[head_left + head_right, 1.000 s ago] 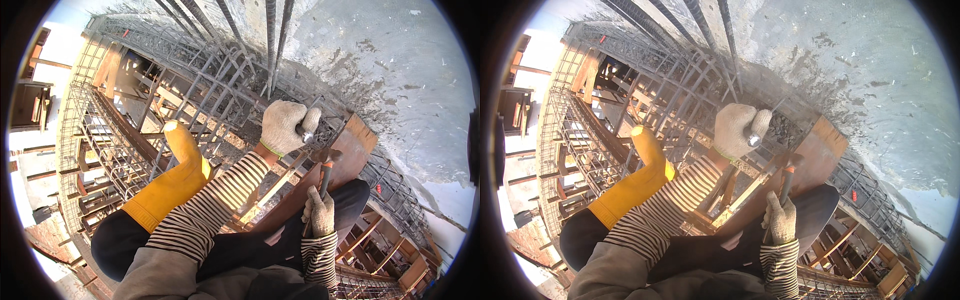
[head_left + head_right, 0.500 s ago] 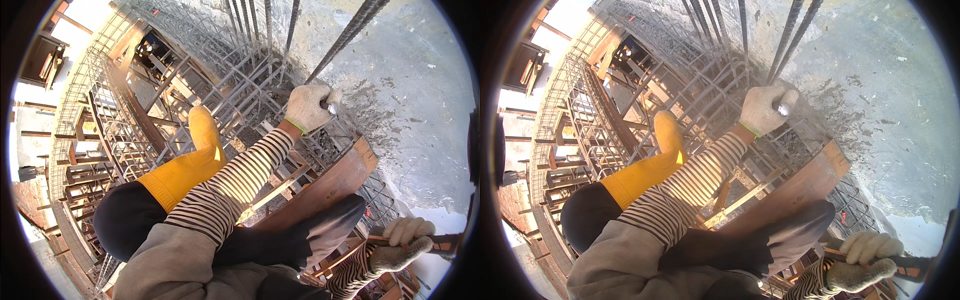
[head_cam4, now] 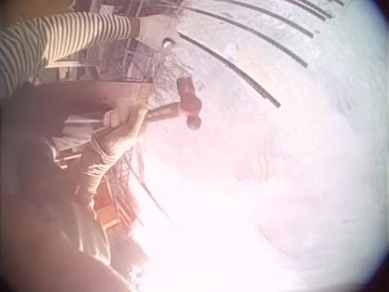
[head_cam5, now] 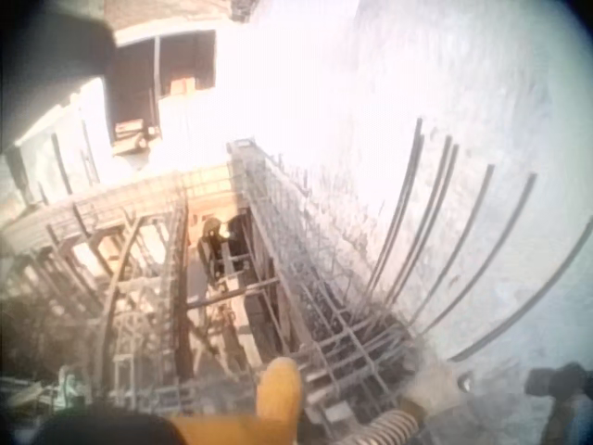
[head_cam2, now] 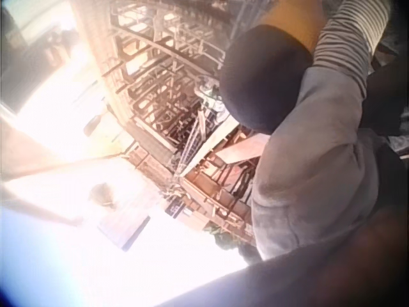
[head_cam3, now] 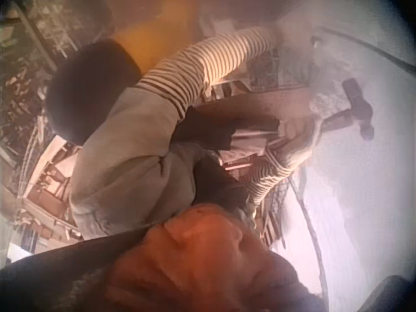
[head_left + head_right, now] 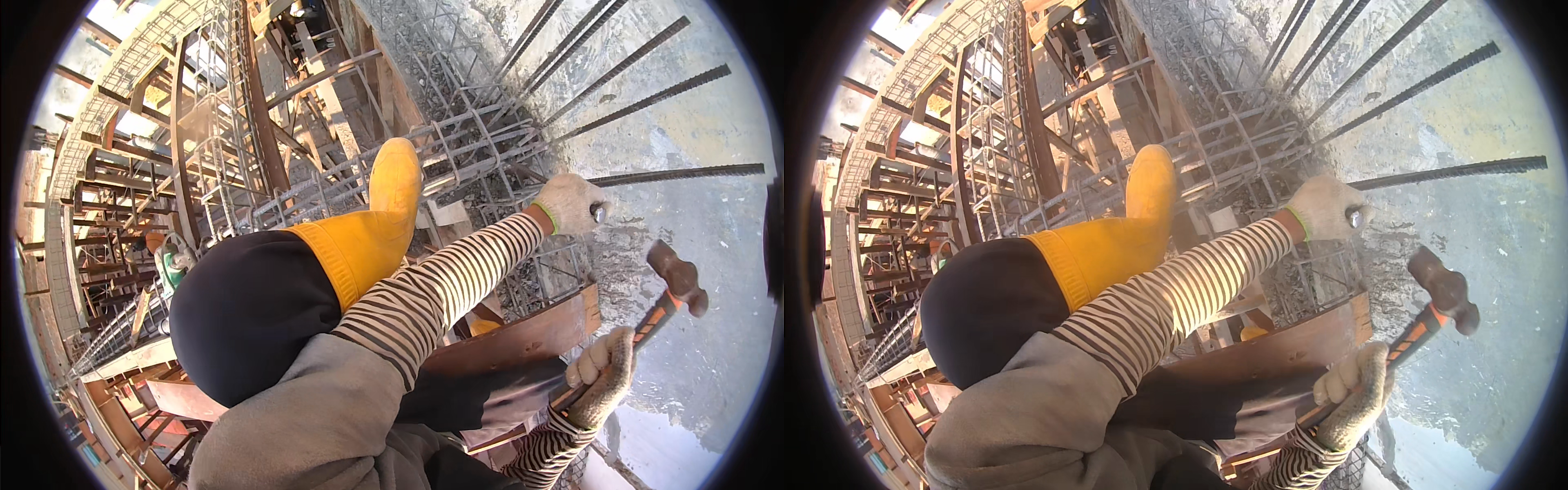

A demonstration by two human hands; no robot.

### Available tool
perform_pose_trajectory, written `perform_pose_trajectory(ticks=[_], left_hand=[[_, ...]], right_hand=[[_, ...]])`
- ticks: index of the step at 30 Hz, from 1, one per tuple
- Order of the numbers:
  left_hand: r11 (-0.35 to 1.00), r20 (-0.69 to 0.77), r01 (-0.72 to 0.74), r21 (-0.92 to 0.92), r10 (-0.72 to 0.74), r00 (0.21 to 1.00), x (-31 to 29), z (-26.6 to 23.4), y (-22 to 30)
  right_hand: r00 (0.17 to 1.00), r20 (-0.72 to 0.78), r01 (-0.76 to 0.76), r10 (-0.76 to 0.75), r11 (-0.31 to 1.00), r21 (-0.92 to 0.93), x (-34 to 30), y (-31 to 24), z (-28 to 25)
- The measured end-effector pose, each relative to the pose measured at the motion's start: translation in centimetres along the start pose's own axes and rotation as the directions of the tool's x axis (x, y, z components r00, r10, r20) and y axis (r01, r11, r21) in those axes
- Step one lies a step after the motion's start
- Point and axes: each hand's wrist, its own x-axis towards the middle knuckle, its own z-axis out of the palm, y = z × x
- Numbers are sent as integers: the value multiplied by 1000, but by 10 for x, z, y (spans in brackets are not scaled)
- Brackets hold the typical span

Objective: The person uses a hammer to strike a metal tie or connection point on a rebar structure, working their way along the vertical bars while holding a small component in place with one gloved hand.

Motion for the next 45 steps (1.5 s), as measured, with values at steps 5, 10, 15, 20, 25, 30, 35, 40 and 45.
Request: perform_pose_trajectory(ticks=[5,10,15,20,25,30,35,40,45], left_hand=[[998,-129,20,-57,-27,991,-1,-5,-7],[998,-76,38,-46,-42,996,7,-4,-2],[994,46,86,66,-89,995,-7,-4,-29],[997,-47,72,4,-72,996,-7,-3,-25],[992,15,119,-32,-119,993,-3,-9,-15],[991,54,117,61,-120,991,-21,12,-39],[946,143,-44,322,-3,990,-56,30,-109],[990,-55,-43,132,51,997,-26,17,-54],[985,-105,-167,-53,161,981,-26,34,38]], right_hand=[[561,290,797,-775,601,62,-8,-140,-14],[581,330,682,-744,666,302,42,-37,25],[979,-52,-203,199,974,-99,29,40,28],[816,353,464,-458,883,72,6,-80,10],[270,344,893,-899,100,-439,37,-167,-87],[984,7,-174,180,955,-239,52,85,29],[953,146,-264,264,964,-17,28,66,-1],[964,249,72,-97,992,106,29,28,-39],[970,153,168,-188,977,130,10,47,-62]])
